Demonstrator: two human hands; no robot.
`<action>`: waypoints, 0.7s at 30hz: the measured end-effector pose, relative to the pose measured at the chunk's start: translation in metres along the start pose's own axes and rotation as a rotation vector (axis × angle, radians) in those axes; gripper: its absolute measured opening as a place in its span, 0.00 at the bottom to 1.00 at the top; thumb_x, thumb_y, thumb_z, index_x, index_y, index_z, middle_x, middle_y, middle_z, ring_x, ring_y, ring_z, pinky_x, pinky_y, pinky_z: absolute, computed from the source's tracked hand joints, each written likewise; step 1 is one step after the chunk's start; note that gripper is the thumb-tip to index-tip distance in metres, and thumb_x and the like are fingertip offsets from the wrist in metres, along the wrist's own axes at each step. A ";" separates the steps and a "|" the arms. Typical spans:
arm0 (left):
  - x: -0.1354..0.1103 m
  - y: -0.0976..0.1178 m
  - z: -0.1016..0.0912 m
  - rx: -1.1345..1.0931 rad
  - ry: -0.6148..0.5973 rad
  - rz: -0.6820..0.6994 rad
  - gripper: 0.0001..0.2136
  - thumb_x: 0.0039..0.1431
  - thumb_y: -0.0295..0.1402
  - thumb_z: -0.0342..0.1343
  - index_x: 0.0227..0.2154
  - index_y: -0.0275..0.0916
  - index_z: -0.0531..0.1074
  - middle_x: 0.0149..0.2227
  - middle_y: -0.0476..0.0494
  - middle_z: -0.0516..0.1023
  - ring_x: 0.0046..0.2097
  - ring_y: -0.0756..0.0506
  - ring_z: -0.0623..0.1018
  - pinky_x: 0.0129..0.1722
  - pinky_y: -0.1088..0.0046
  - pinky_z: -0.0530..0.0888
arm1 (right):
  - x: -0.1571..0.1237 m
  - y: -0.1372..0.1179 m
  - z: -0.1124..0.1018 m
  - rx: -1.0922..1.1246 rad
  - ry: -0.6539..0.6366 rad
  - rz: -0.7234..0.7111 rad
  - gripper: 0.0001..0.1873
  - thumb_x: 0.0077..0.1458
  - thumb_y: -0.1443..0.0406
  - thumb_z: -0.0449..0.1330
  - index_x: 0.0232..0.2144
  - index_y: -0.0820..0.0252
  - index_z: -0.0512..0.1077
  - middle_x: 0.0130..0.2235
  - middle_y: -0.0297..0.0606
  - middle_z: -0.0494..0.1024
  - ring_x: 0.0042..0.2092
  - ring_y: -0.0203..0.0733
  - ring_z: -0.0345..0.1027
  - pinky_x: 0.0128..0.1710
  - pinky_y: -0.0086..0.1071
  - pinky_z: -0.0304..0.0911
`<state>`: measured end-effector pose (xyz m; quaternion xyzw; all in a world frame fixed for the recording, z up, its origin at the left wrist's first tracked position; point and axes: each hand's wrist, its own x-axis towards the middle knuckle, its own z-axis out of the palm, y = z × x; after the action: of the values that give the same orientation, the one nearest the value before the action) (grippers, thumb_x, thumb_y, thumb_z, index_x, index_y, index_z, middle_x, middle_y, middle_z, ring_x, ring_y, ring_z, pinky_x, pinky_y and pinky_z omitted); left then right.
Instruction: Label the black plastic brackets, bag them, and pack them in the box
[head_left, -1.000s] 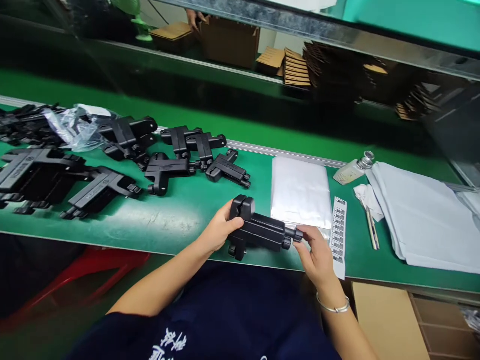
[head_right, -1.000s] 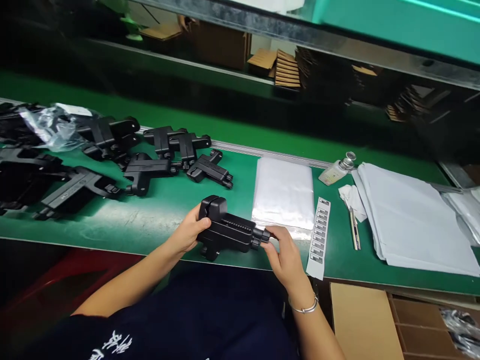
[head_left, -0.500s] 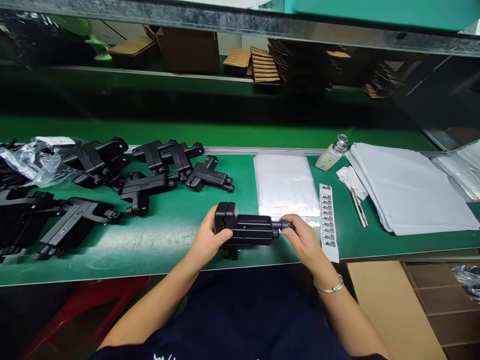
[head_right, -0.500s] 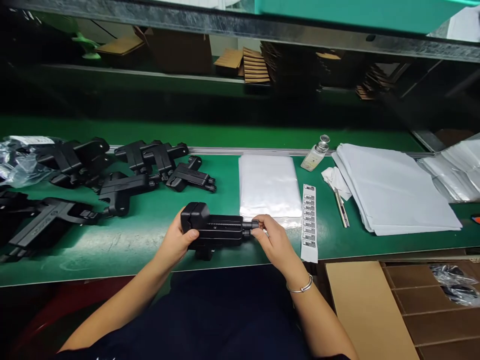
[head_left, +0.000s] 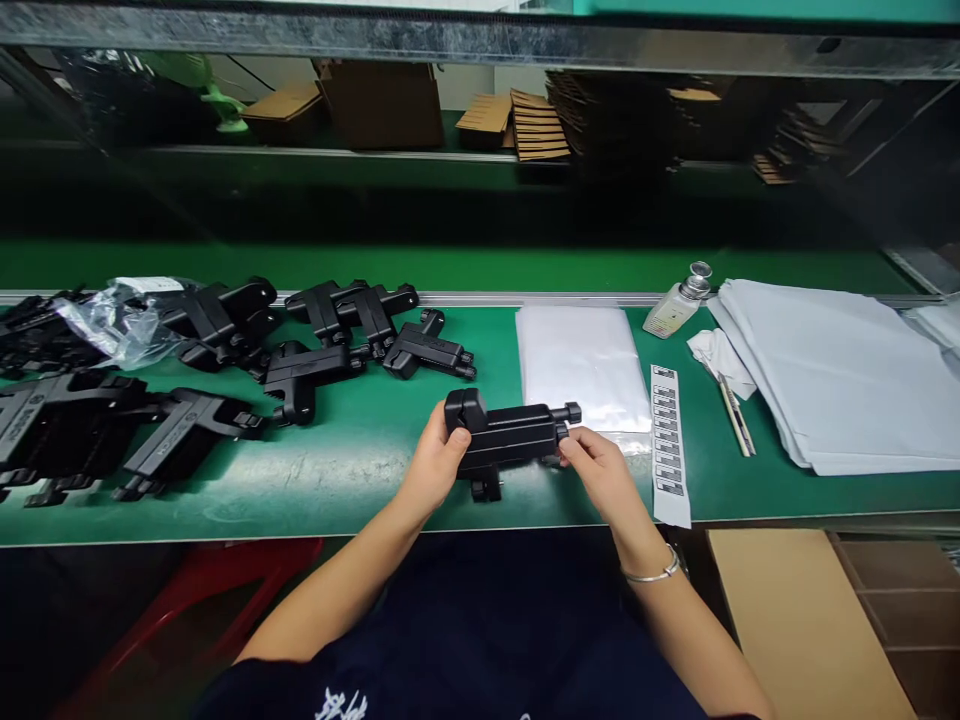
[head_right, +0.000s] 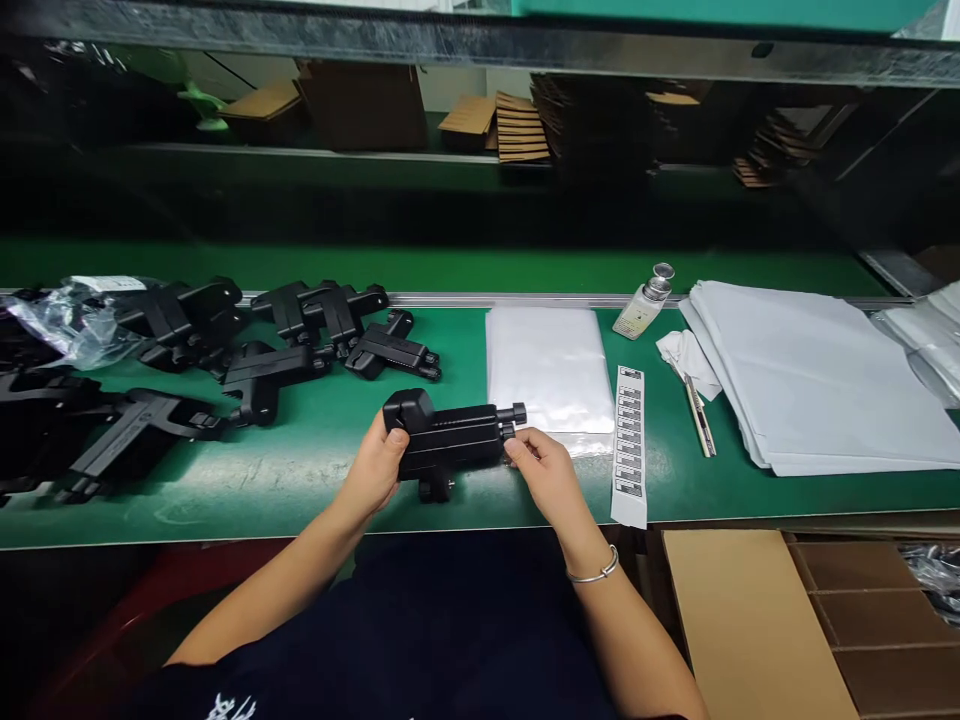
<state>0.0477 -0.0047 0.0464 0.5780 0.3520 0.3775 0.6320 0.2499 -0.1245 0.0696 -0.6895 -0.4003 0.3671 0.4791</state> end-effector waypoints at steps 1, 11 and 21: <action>0.000 -0.001 0.002 0.004 -0.003 0.009 0.31 0.57 0.60 0.53 0.51 0.38 0.67 0.48 0.39 0.73 0.52 0.40 0.73 0.53 0.65 0.69 | 0.002 0.001 0.002 0.038 0.000 0.010 0.26 0.55 0.42 0.56 0.24 0.57 0.70 0.25 0.35 0.73 0.29 0.40 0.67 0.33 0.34 0.66; 0.006 0.012 0.009 -0.108 0.045 -0.119 0.30 0.54 0.61 0.55 0.46 0.38 0.71 0.46 0.41 0.76 0.50 0.40 0.74 0.52 0.66 0.69 | 0.009 0.010 -0.002 -0.023 0.035 -0.089 0.17 0.58 0.51 0.59 0.41 0.56 0.75 0.41 0.38 0.77 0.43 0.43 0.69 0.43 0.36 0.67; 0.011 0.008 0.008 -0.289 0.004 -0.169 0.32 0.49 0.59 0.62 0.47 0.37 0.70 0.46 0.42 0.75 0.49 0.41 0.74 0.50 0.67 0.70 | 0.019 0.008 0.012 0.054 0.240 -0.111 0.17 0.56 0.50 0.60 0.31 0.58 0.73 0.33 0.36 0.75 0.39 0.42 0.67 0.45 0.36 0.62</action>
<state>0.0589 0.0015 0.0554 0.4486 0.3424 0.3709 0.7375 0.2481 -0.1049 0.0568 -0.6922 -0.3678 0.2653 0.5615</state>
